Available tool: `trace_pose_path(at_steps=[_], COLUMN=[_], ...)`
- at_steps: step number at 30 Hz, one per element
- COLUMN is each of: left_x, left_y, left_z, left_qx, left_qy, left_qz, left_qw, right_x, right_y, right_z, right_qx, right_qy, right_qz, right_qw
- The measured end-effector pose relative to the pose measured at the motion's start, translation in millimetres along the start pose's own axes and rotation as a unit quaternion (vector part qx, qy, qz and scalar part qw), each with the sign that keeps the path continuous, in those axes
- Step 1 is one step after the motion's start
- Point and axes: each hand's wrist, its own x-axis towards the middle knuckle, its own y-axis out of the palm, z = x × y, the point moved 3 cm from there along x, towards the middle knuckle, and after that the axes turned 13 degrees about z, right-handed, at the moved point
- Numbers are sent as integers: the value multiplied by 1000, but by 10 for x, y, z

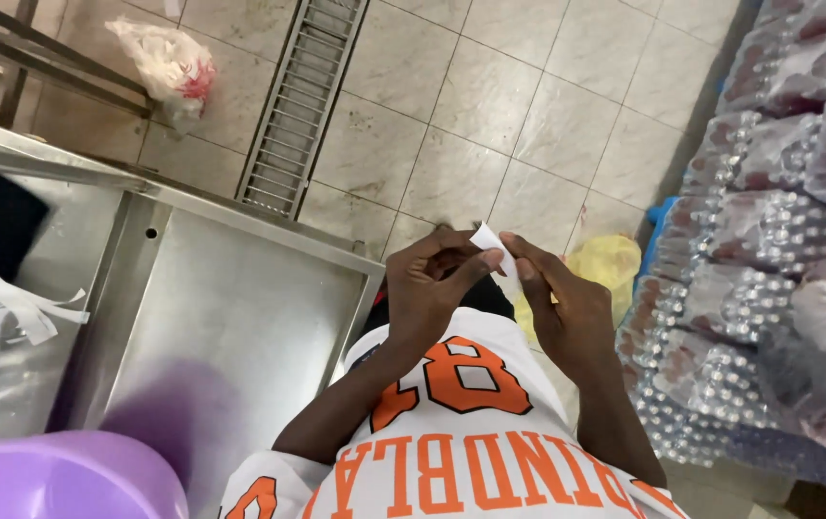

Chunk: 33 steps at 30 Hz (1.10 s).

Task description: The person applies labels to clear plastic water bottles. They peel each label from a backing sheet, wrap it around the bottle, and smooth it down before placing the labeled bottle on a nearby table among other bottles.

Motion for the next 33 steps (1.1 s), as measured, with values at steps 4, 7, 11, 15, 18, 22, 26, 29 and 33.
trace_pose_path(at_steps=[4, 7, 11, 15, 18, 22, 26, 29, 33], left_x=[646, 1179, 1863, 2172, 2502, 2793, 3043, 3214, 3337], left_y=[-133, -98, -46, -43, -183, -487, -882, -1279, -1882], left_z=[126, 160, 207, 289, 303, 256, 251, 153, -95], left_qx=[-1, -26, -20, 0, 33, 65, 85, 103, 166], left_qy=[-9, 4, 19, 25, 56, 50, 50, 68, 57], left_qz=[-46, -95, -162, -216, -259, -298, -340, -361, -391], left_qw=[999, 995, 986, 976, 964, 951, 935, 924, 904], right_x=[842, 1481, 2302, 2840, 3343, 3845, 4408, 4841, 5327], right_y=[-200, -413, -680, -823, -717, -461, -42, 345, 888], right_z=[-106, -277, -493, -667, -841, -718, -814, -706, -354], right_qx=[0, -31, -75, -52, -82, -154, -165, -154, -164], right_qy=[-28, -59, -112, -123, -226, -378, -442, -472, -419], right_qz=[52, 90, 104, 205, 212, 164, 157, 143, 107], right_qw=[998, 994, 985, 970, 947, 898, 868, 856, 887])
